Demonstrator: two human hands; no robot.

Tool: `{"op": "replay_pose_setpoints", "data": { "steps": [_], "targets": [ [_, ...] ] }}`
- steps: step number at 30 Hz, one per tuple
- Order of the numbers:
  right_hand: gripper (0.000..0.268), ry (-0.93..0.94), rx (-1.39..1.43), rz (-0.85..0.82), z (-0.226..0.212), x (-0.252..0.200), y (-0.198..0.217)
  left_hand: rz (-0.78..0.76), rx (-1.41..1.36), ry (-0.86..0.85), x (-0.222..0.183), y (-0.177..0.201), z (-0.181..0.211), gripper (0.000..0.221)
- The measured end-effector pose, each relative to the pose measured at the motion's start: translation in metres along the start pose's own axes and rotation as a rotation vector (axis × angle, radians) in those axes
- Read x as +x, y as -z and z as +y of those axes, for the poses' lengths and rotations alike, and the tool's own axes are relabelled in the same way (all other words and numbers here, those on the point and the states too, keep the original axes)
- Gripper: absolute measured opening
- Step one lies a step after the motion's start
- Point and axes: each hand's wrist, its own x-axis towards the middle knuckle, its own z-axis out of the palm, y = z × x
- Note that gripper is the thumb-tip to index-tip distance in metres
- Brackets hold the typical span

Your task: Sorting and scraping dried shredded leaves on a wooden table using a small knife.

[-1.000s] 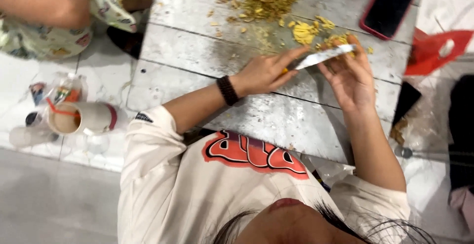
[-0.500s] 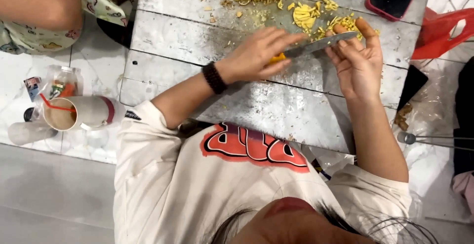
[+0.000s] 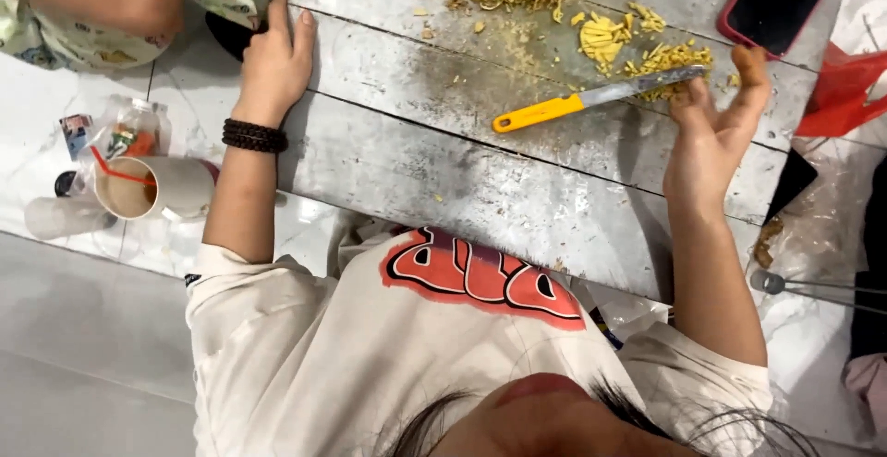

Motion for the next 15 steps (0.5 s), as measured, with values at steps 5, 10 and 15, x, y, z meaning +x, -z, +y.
{"op": "replay_pose_setpoints", "data": {
  "steps": [5,10,15],
  "targets": [
    [0.057,0.018,-0.246,0.034,-0.008,-0.002,-0.003,0.035,0.023,0.062,-0.006,0.001,0.017,0.055],
    [0.053,0.041,-0.293,0.023,-0.004,-0.001,0.0,-0.029,-0.018,0.101,-0.018,0.009,0.023,0.063],
    [0.069,0.326,-0.291,0.004,-0.018,0.021,0.025,-0.062,-0.042,0.109,-0.024,0.017,0.027,0.069]
  ]
}}
